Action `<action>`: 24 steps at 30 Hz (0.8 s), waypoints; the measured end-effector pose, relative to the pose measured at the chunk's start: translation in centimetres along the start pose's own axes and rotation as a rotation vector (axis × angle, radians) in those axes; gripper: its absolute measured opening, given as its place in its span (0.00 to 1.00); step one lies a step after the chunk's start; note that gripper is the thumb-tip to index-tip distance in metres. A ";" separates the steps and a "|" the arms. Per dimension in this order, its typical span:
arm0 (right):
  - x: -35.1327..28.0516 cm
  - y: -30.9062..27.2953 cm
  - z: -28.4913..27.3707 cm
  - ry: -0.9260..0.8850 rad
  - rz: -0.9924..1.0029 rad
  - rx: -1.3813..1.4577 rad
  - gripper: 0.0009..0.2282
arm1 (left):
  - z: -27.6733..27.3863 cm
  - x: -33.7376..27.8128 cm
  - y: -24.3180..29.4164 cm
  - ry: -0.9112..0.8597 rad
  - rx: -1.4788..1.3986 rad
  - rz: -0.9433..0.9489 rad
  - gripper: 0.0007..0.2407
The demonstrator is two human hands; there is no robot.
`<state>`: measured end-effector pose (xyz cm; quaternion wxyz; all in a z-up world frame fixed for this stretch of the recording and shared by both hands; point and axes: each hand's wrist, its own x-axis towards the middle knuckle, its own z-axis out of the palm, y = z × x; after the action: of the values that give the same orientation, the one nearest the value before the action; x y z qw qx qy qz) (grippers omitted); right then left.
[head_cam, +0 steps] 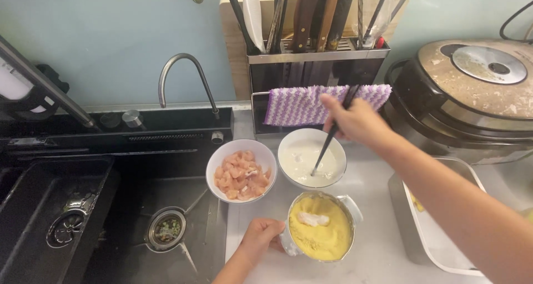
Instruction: Breading pieces of raw chicken by dipping them in liquid batter and then coating them with breading powder.
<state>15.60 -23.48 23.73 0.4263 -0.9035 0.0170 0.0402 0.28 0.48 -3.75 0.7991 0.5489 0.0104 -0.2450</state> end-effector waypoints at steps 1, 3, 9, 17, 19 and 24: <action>1.9 1.1 1.1 -0.001 -0.001 0.001 0.29 | 0.2 -0.1 0.5 0.001 0.001 0.001 0.14; 5.5 3.4 3.3 -0.112 0.138 0.004 0.30 | 0.6 -0.6 1.3 0.003 -0.002 -0.006 0.14; 4.5 5.5 3.9 -0.152 -0.012 -0.128 0.22 | -0.5 0.1 -0.6 -0.025 -0.026 0.034 0.15; -10.6 11.5 8.0 -0.475 0.106 0.135 0.19 | 0.5 -0.6 1.4 -0.042 0.005 0.015 0.14; -13.7 10.4 8.2 -0.631 0.144 0.113 0.25 | 0.6 -1.0 1.8 -0.043 0.010 0.004 0.14; -16.7 7.6 7.8 -0.541 0.099 -0.230 0.21 | 1.0 -1.2 2.2 -0.029 0.012 0.023 0.13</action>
<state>-1.94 -22.37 14.36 0.3077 -0.9004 -0.0578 0.3021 -0.18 0.64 -1.08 0.7985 0.5503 -0.0092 -0.2438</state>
